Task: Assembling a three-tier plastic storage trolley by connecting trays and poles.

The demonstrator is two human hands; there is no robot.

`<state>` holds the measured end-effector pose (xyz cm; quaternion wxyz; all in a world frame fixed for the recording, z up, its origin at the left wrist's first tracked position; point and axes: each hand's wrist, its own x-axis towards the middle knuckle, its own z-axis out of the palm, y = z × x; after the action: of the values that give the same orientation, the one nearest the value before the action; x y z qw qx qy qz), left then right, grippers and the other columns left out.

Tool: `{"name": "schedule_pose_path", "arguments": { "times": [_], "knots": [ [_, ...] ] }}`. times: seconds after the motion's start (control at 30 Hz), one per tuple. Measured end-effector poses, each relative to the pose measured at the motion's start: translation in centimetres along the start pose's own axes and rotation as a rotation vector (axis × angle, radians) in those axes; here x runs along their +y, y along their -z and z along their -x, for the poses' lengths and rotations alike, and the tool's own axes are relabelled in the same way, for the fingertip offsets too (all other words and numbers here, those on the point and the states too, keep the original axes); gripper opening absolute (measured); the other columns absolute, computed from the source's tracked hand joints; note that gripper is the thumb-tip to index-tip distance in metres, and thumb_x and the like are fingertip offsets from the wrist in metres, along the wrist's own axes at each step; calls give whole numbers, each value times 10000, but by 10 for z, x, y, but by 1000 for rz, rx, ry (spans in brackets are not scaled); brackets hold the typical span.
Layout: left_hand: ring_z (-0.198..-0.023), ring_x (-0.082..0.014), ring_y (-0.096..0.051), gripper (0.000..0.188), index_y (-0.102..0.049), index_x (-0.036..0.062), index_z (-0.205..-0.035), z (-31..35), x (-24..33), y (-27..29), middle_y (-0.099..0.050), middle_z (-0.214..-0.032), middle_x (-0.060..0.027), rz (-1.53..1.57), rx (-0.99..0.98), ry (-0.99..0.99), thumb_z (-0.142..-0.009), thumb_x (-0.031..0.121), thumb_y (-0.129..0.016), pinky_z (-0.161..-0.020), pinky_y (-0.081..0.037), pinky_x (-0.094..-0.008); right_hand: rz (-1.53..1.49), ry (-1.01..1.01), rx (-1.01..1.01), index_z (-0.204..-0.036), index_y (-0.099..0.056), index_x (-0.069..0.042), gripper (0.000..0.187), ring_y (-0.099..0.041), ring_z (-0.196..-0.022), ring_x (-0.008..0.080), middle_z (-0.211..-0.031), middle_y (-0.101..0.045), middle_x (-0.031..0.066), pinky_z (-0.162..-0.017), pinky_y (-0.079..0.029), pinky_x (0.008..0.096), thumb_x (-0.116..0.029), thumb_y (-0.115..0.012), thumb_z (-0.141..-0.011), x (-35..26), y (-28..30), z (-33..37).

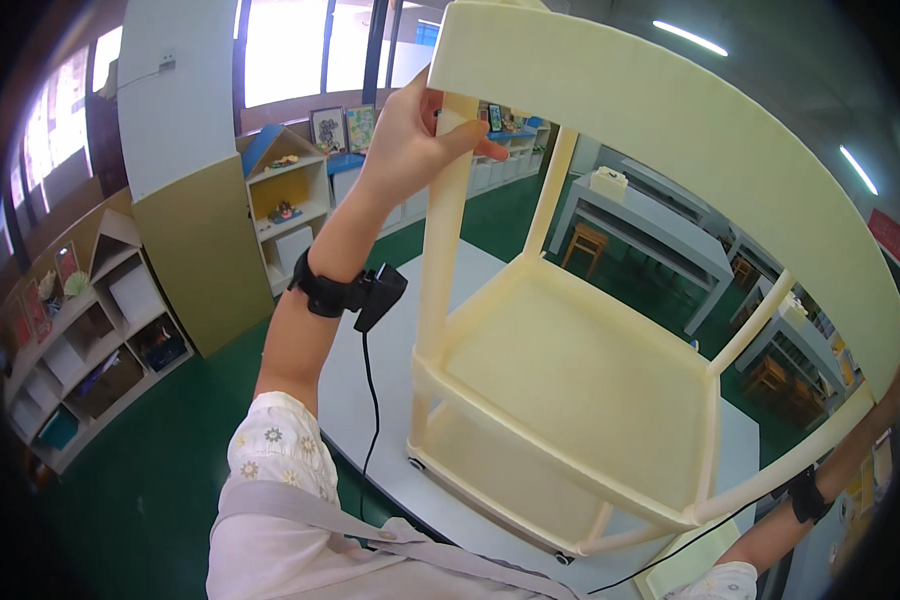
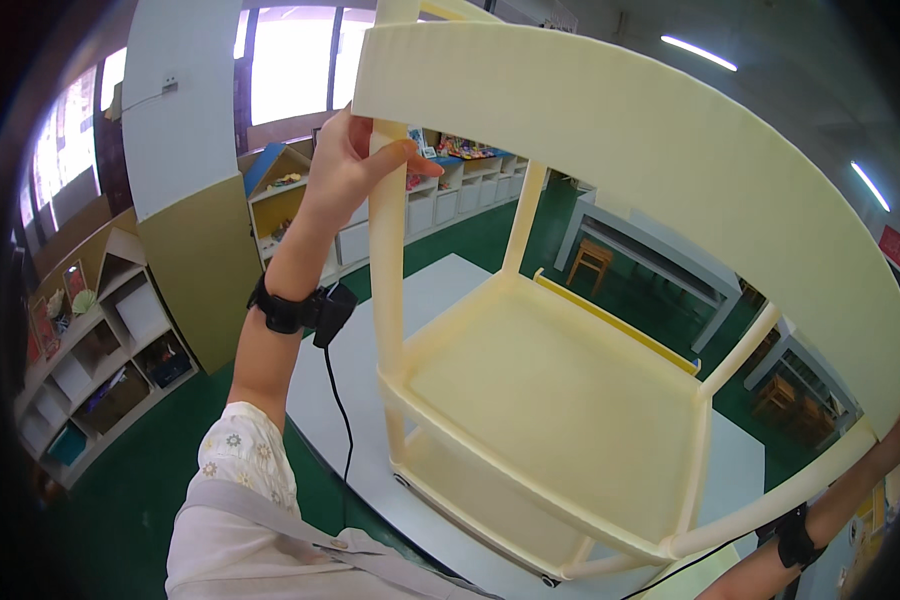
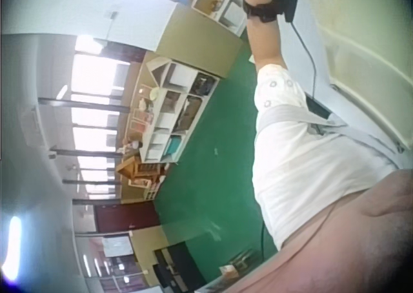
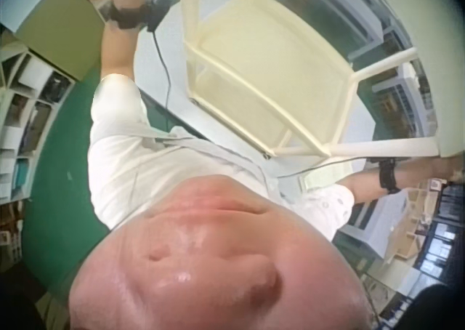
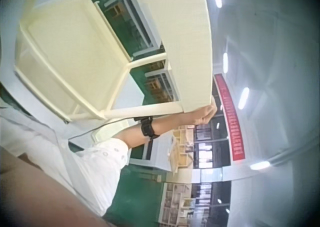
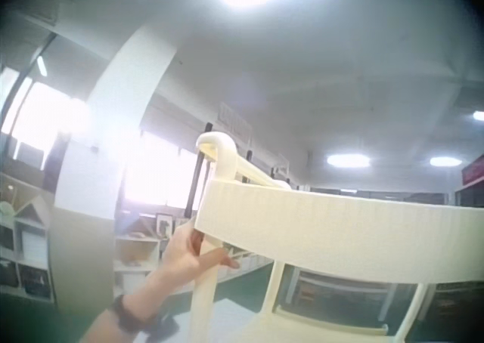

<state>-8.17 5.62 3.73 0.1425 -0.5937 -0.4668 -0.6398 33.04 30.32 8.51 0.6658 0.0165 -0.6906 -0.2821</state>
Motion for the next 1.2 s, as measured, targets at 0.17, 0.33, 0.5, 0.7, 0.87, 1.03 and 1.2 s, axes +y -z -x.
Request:
{"name": "schedule_pose_path", "arguments": {
  "times": [0.17, 0.33, 0.5, 0.7, 0.87, 1.03, 1.2],
  "knots": [
    [-692, -228, -648, 556, -340, 10, -1208, 2, -2, -2, -592, -935, -152, -134, 50, -35, -713, 61, -590, -635, -529, -322, -172, -280, 37, -715, -567, 10, 321, -504, -602, 172, -705, -543, 81, -540, -414, 295, -271, -469, -835, -22, 0, -7],
    [-715, -219, -646, 708, -236, 23, -1294, 8, -4, -7, -589, -960, -168, -82, 156, -46, -700, 43, -621, -632, -529, -320, -343, -669, 274, -740, -560, 21, 347, -504, -622, 171, -714, -537, 80, -563, -415, 291, -288, -448, -850, -11, -8, 4],
    [-682, -228, -644, 709, -180, 45, -1332, 15, 11, -20, -561, -1029, -157, -56, 249, -221, -736, 21, -564, -594, -539, -280, -410, -601, -13, -988, -553, -10, 336, -546, -764, 75, -874, -575, 35, -682, -432, 206, -298, -402, -901, 24, 2, 19],
    [-770, -224, -635, 690, -211, 48, -1334, 15, 10, -20, -480, -1182, -151, -166, 324, -355, -737, -30, -549, -605, -543, -258, -410, -604, -32, -965, -560, -10, 320, -529, -726, 71, -855, -571, 28, -655, -421, 204, -282, -403, -901, 27, -12, 20],
    [-707, -221, -614, 635, -315, 51, -1220, 19, 14, -17, -477, -1099, -149, -302, 449, -357, -673, 26, -635, -558, -502, -266, -386, -593, -21, -961, -560, -8, 321, -529, -725, 69, -846, -572, 30, -647, -421, 199, -276, -392, -906, 33, -14, 21],
    [-706, -212, -639, 513, -408, 36, -1097, 26, 17, -13, -444, -1179, -149, -599, 487, -282, -662, 62, -680, -578, -526, -240, -409, -633, -22, -974, -556, -5, 328, -533, -726, 71, -833, -575, 35, -655, -424, 199, -279, -387, -909, 33, -14, 20],
    [-688, -191, -640, 479, -463, 27, -1059, 24, 14, -11, -546, -997, -141, -721, 449, -395, -641, 67, -693, -576, -527, -245, -411, -594, -13, -992, -546, -5, 327, -539, -725, 78, -843, -579, 42, -669, -424, 198, -282, -392, -909, 39, -12, 21]
  ]
}}
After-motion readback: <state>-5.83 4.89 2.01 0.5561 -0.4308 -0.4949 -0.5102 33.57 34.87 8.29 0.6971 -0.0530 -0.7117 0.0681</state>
